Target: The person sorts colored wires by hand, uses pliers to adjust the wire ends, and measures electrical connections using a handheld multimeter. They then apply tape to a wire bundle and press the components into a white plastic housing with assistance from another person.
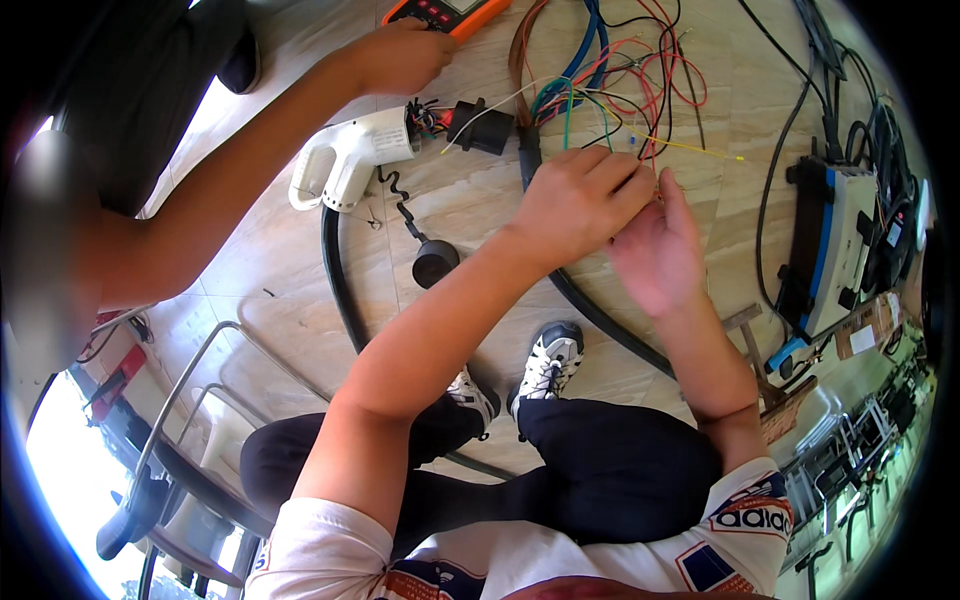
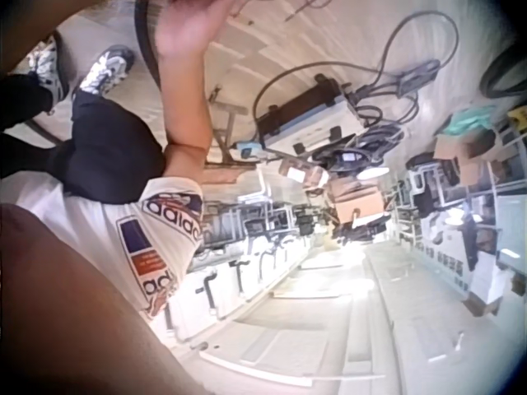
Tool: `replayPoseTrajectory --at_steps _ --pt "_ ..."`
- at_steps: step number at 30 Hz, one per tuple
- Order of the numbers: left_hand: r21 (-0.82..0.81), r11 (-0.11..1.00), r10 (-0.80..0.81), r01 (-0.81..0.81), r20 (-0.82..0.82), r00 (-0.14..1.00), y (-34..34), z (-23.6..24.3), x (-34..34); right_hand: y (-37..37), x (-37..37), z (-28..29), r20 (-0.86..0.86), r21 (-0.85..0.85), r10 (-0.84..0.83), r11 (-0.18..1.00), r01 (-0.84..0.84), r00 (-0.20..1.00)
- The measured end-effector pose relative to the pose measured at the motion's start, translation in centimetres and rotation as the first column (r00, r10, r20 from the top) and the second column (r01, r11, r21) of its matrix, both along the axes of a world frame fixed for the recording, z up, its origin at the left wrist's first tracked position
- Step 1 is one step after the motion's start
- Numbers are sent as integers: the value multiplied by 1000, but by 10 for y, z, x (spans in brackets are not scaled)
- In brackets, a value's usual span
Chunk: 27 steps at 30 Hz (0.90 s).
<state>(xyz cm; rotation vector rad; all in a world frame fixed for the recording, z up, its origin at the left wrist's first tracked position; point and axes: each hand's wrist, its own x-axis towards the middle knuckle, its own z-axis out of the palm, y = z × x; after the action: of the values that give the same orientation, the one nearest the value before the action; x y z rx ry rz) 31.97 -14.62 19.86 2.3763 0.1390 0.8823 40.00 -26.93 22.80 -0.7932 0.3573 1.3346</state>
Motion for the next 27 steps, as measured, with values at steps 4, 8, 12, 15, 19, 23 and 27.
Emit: replayPoseTrajectory --at_steps 4,8,12,15,19,23,27 --pt "11 1000 -18 18 6 1000 0 -1 -2 -3 -4 -9 -13 -49 -91 995 90 996" --pt "-4 999 -41 41 17 999 -1 -1 -5 -7 -7 -17 25 -31 -90 995 91 996" --pt "-10 999 -38 38 16 999 -1 -1 -7 -8 -13 -21 35 -46 -115 992 116 993" --pt "-32 998 -48 46 -42 998 0 0 -9 -5 -16 -21 54 -44 -122 991 124 991" --pt "-39 998 -61 58 -100 993 2 4 -12 0 -21 -17 73 -95 -141 985 147 987" --pt "-51 999 -26 20 -119 993 2 13 -16 4 -23 -13 92 -30 -175 984 178 980" --pt "-134 991 -34 11 -170 985 14 24 -31 5 -20 -16 92 -31 -219 974 223 971"
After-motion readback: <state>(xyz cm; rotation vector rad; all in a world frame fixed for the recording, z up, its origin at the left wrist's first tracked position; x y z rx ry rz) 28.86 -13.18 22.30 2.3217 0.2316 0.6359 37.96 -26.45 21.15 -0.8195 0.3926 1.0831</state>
